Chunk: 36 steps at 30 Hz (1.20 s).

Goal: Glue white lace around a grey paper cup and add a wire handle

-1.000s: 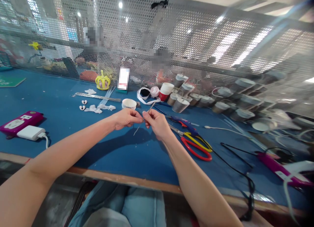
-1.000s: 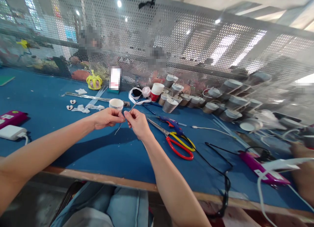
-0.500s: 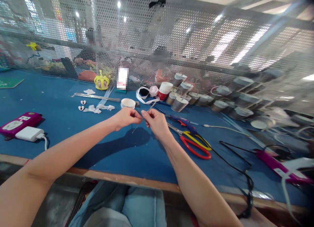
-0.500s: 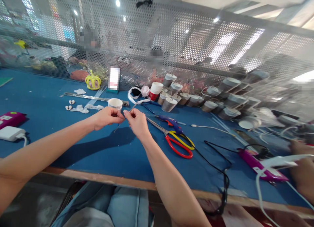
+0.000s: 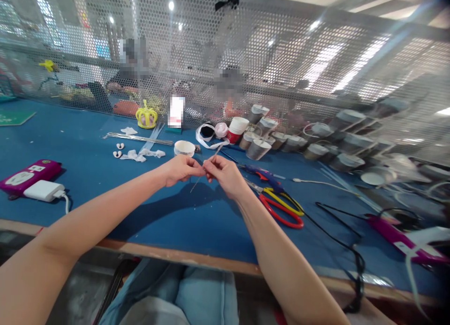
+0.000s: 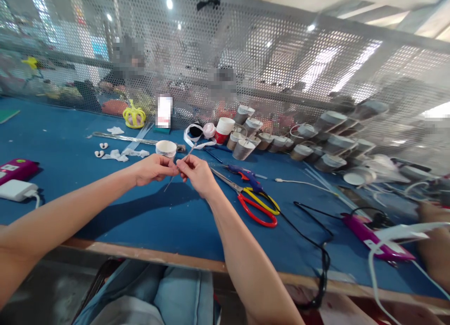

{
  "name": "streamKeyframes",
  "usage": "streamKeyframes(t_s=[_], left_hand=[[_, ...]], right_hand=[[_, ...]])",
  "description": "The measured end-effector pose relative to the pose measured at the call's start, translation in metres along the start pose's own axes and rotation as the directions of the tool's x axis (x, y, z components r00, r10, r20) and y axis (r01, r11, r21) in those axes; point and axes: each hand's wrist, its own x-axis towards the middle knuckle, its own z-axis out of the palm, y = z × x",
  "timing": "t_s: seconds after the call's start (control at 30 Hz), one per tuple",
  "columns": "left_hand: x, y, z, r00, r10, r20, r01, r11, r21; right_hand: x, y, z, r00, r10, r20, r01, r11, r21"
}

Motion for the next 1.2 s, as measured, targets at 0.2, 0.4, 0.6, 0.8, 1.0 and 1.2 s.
streamKeyframes(t_s=[0.2,0.4,0.6,0.8,1.0,1.2], left_hand=[[0.002,-0.002,-0.002,0.998,0.052,-0.041,-0.048,0.993,0.104],[0.000,0.001,0.001,0.993,0.078,-0.092,-0.064,0.987,0.145],[0.001,-0.002,0.000,0.986,0.140,-0.092,-0.120,0.973,0.197],[0.006,-0.010,-0.003,0.966,0.248,-0.074,-0.208,0.913,0.351],[0.004,-0.008,0.000,0.977,0.207,-0.059,-0.184,0.946,0.268],[0.000,-0.002,0.000,0.999,0.045,0.020,-0.046,0.996,0.073]], right_hand=[[0.001,0.002,0.001,0.996,-0.041,-0.082,0.032,0.993,-0.116],[0.000,0.002,0.002,0.991,-0.064,-0.117,0.040,0.979,-0.200],[0.000,0.004,0.004,0.981,-0.073,-0.179,0.030,0.973,-0.231],[0.002,0.008,0.005,0.971,-0.073,-0.226,0.014,0.967,-0.253],[0.001,0.006,0.004,0.986,-0.023,-0.164,-0.004,0.987,-0.163],[0.001,0.003,0.001,0.999,0.032,-0.006,-0.032,0.997,0.065]])
